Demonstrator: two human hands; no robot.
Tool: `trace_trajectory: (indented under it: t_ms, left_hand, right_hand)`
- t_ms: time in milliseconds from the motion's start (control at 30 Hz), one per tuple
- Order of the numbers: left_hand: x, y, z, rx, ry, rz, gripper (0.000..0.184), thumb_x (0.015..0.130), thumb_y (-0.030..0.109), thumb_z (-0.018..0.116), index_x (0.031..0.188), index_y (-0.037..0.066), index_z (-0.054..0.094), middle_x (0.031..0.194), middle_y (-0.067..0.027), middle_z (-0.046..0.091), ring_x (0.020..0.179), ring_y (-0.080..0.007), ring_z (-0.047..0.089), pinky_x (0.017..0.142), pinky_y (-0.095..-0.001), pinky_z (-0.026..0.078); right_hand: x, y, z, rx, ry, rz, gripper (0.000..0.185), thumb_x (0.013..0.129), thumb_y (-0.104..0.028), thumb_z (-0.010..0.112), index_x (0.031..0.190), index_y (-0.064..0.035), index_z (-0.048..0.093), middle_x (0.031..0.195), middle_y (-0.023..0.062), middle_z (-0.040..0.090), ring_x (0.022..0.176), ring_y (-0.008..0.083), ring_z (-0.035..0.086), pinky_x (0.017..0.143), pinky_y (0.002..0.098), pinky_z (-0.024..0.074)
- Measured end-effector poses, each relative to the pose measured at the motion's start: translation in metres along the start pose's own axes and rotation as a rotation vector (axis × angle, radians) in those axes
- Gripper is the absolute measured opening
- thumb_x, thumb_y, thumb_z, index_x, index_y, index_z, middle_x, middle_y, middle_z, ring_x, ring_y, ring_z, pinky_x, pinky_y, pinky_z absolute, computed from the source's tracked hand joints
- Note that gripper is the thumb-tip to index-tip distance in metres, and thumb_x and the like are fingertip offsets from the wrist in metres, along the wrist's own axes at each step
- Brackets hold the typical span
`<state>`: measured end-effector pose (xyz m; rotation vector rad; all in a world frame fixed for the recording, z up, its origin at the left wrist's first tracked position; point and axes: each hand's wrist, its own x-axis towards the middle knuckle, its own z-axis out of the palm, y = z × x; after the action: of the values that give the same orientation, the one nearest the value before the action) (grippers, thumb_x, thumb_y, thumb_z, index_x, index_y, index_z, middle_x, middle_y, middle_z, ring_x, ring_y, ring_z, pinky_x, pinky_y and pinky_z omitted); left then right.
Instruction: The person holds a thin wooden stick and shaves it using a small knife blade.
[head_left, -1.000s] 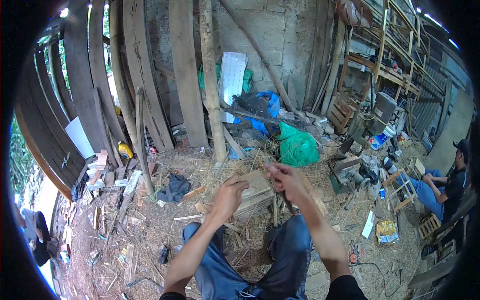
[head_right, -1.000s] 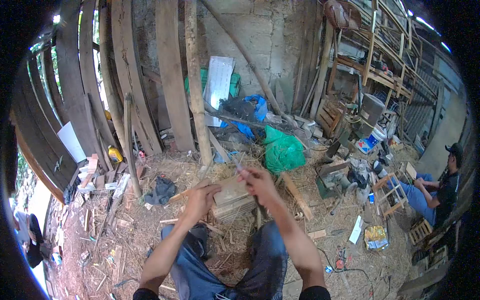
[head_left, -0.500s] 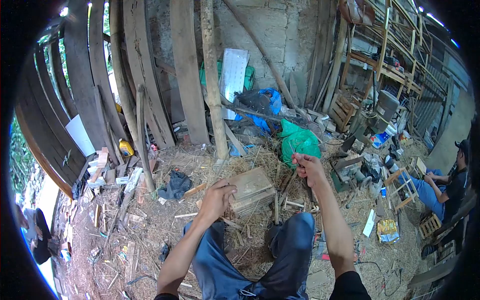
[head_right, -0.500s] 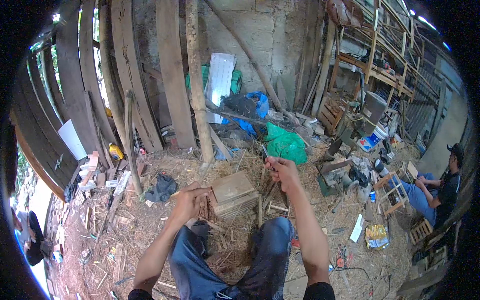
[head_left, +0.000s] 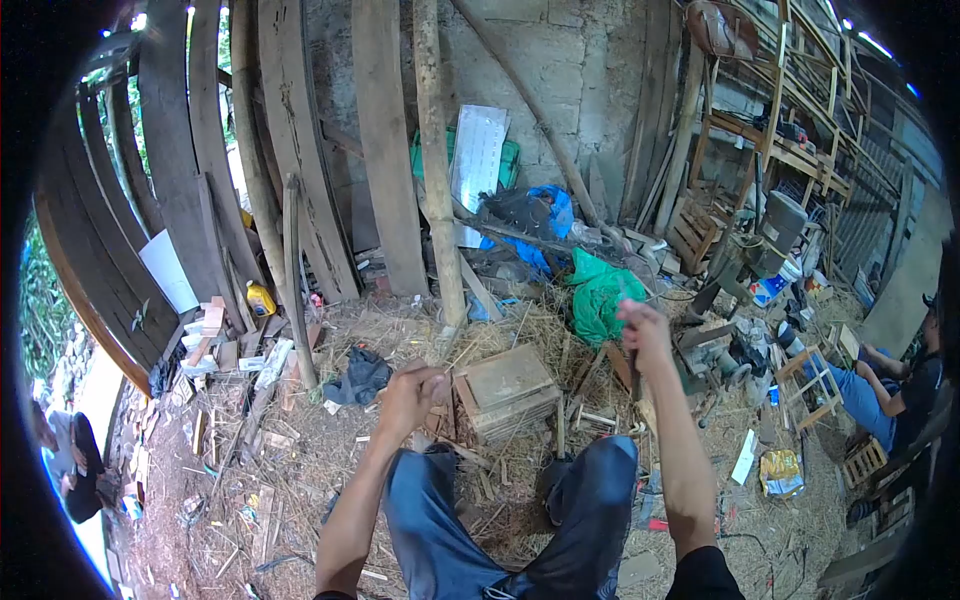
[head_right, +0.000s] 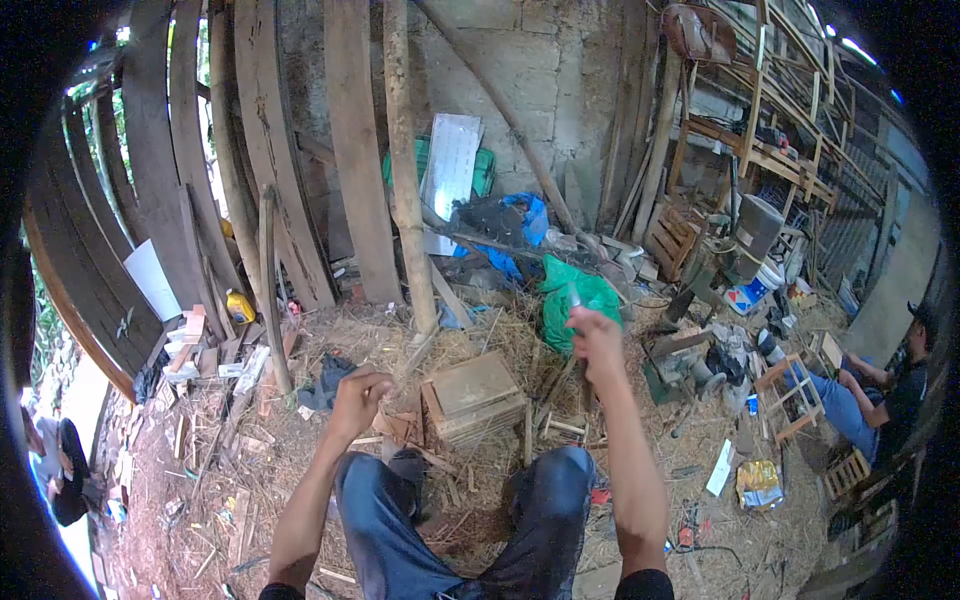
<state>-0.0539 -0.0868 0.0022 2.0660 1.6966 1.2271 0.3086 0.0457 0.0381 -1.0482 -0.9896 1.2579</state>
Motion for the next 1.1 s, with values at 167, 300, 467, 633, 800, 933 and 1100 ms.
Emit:
trace_trajectory:
  t_ms: [167, 300, 467, 633, 800, 933, 1100]
  left_hand:
    - [0.023, 0.033, 0.029, -0.196, 0.015, 0.018, 0.011, 0.084, 0.007, 0.062, 0.092, 0.0, 0.067, 0.079, -0.0112, 0.062, 0.066, -0.022, 0.058, 0.061, -0.0327, 0.046]
    - [0.031, 0.045, 0.036, -0.348, -0.039, -0.048, 0.013, 0.084, 0.009, 0.064, 0.092, -0.001, 0.067, 0.073, -0.0088, 0.063, 0.061, -0.0117, 0.057, 0.058, -0.0266, 0.045]
    - [0.038, 0.038, 0.042, -0.432, -0.062, -0.124, 0.013, 0.087, 0.009, 0.061, 0.095, 0.0, 0.066, 0.073, -0.0067, 0.063, 0.063, -0.0109, 0.056, 0.059, -0.0253, 0.044]
    - [0.051, 0.03, 0.059, -0.492, -0.074, -0.138, 0.015, 0.089, 0.011, 0.058, 0.096, -0.001, 0.065, 0.074, -0.0049, 0.063, 0.066, -0.0097, 0.056, 0.062, -0.0246, 0.045]
    - [0.06, 0.027, 0.075, -0.555, -0.056, -0.211, 0.017, 0.092, 0.014, 0.056, 0.097, 0.0, 0.065, 0.077, -0.0042, 0.063, 0.071, -0.008, 0.055, 0.067, -0.0235, 0.044]
    - [0.059, 0.021, 0.089, -0.632, -0.065, -0.261, 0.018, 0.092, 0.013, 0.054, 0.096, -0.001, 0.064, 0.076, -0.0033, 0.061, 0.072, -0.0086, 0.053, 0.069, -0.0238, 0.043]
    - [0.058, 0.01, 0.098, -0.688, -0.066, -0.273, 0.017, 0.093, 0.012, 0.054, 0.095, -0.002, 0.064, 0.075, -0.0019, 0.059, 0.07, -0.0088, 0.053, 0.066, -0.0241, 0.043]
  right_hand:
    - [-0.017, 0.026, 0.06, -0.21, -0.241, -0.113, 0.023, 0.093, -0.023, 0.055, 0.1, -0.0011, 0.059, 0.079, 0.0025, 0.064, 0.05, 0.0031, 0.042, 0.042, 0.02, 0.0309]
    - [-0.02, 0.048, 0.086, -0.166, -0.273, -0.184, 0.023, 0.096, -0.023, 0.049, 0.103, -0.0037, 0.059, 0.075, -0.0008, 0.061, 0.047, 0.0034, 0.038, 0.042, 0.0187, 0.0306]
    - [0.005, 0.087, 0.091, -0.32, -0.372, -0.342, 0.018, 0.096, -0.015, 0.048, 0.097, -0.001, 0.058, 0.069, -0.0003, 0.058, 0.053, 0.004, 0.046, 0.046, 0.0185, 0.0357]
    - [-0.005, 0.101, 0.095, -0.318, -0.304, -0.217, 0.018, 0.094, -0.014, 0.052, 0.093, 0.0006, 0.063, 0.073, 0.002, 0.061, 0.065, 0.0069, 0.055, 0.058, 0.0193, 0.0439]
    - [0.007, 0.105, 0.092, -0.397, -0.157, -0.507, 0.018, 0.089, -0.012, 0.057, 0.098, -0.0005, 0.066, 0.079, 0.0133, 0.068, 0.066, 0.0171, 0.063, 0.061, 0.0306, 0.0475]
    - [0.001, 0.088, 0.091, -0.574, -0.062, -0.673, 0.017, 0.088, -0.006, 0.056, 0.101, -0.0017, 0.065, 0.072, 0.0115, 0.066, 0.061, 0.0153, 0.061, 0.058, 0.0272, 0.0447]
    - [0.0, 0.095, 0.095, -0.385, -0.243, -0.559, 0.024, 0.092, -0.011, 0.053, 0.115, -0.0037, 0.06, 0.068, 0.0017, 0.057, 0.056, 0.0059, 0.046, 0.05, 0.0207, 0.0357]
